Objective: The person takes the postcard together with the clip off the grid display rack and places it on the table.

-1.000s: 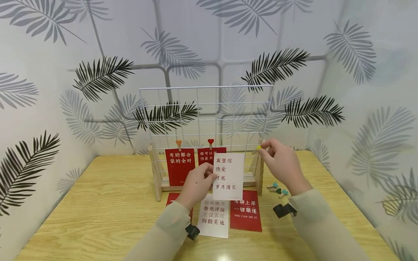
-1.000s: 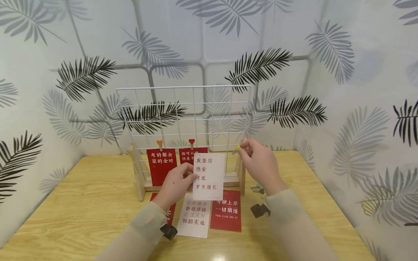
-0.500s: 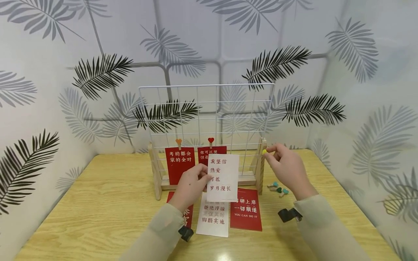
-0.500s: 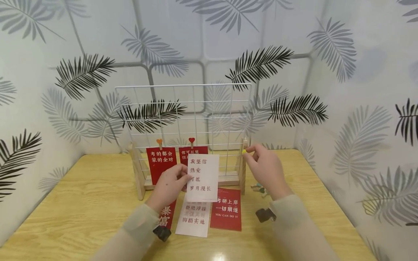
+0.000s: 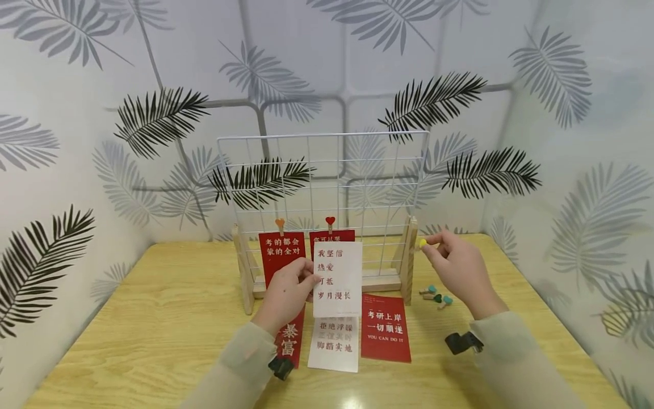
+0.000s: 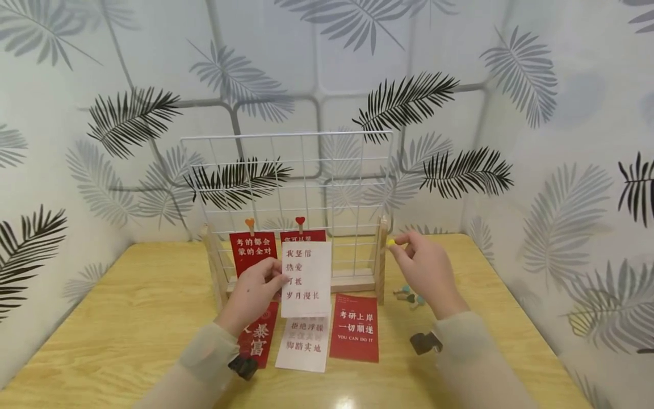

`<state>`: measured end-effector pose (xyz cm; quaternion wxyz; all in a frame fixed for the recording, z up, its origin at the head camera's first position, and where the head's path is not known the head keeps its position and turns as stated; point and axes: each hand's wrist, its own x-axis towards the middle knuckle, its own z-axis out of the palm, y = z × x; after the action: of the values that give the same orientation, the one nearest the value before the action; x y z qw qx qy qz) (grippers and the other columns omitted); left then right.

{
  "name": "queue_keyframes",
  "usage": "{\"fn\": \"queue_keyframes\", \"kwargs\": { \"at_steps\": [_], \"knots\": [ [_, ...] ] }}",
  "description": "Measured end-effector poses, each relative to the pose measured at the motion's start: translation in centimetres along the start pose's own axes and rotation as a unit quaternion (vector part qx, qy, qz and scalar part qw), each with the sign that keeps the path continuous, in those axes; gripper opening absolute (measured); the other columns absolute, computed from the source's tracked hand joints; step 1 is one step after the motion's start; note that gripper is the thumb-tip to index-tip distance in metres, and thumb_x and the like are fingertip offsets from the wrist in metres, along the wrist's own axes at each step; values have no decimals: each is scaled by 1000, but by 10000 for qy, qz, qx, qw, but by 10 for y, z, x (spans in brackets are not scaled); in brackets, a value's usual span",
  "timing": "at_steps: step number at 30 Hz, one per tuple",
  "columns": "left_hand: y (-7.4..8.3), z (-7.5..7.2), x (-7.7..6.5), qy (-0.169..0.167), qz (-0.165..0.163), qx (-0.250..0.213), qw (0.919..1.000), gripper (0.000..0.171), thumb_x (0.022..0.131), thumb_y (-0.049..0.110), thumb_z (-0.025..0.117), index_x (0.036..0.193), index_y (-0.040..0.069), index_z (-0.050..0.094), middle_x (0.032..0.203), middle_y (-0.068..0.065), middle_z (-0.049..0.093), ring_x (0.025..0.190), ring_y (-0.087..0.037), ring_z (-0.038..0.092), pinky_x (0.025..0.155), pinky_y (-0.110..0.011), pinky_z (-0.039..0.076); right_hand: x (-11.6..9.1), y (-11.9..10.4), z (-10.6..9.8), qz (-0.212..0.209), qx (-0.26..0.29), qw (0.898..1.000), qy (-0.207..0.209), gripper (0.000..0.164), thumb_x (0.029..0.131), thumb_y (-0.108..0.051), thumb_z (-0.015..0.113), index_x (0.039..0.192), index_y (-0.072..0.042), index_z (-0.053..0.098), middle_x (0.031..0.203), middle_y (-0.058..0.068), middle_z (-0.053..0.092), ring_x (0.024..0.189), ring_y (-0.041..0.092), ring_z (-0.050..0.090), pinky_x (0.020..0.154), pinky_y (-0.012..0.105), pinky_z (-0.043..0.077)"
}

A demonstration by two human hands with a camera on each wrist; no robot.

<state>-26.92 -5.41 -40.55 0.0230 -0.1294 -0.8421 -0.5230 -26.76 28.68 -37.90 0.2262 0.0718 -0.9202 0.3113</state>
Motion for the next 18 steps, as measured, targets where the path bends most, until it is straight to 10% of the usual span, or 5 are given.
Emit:
{"fn": "queue_keyframes", "kwargs": {
  "at_steps": [18],
  "knots": [
    [-18,-25,-18,110,-19,161,9998,7,98,13,68,104,13,64,87,-2,65,78,-30,65,68,-42,58,-20,32,-9,304,-116,9994,-130,33,103,-41,58,112,-9,65,70,1,56,57,20,47,53,35,39]
  ]
}}
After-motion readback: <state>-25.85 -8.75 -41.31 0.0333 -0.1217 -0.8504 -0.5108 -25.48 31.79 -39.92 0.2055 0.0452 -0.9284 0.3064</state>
